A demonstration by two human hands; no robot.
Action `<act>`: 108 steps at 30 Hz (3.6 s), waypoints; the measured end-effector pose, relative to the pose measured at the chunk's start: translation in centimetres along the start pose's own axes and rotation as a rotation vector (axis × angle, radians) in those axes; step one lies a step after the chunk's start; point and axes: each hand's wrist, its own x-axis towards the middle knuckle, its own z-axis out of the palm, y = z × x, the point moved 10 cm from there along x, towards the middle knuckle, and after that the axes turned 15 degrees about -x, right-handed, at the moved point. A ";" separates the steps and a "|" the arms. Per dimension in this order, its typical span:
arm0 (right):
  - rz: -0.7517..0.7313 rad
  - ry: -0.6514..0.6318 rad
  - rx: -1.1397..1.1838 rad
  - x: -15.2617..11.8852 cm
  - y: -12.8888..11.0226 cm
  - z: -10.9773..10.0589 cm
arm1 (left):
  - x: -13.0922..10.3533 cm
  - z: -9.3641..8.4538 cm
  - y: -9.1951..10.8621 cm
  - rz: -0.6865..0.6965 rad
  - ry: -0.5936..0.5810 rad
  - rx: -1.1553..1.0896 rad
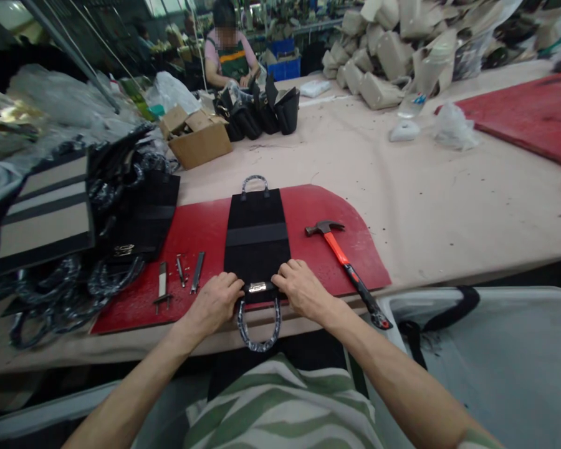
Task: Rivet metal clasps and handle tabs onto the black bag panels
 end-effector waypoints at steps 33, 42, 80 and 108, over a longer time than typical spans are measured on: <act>0.115 0.213 0.326 -2.2 -0.3 0.0 | -4.8 -0.4 -0.5 0.252 0.330 -0.398; 0.135 0.243 0.321 -1.6 0.1 0.1 | -4.9 -0.2 -0.5 0.175 0.448 -0.445; 0.268 0.268 0.263 -1.5 -0.1 0.6 | -3.2 -3.2 -17.4 -0.906 0.069 -0.315; 0.287 0.245 0.316 -1.5 0.0 0.8 | -0.3 1.4 -4.7 -0.408 0.582 -1.482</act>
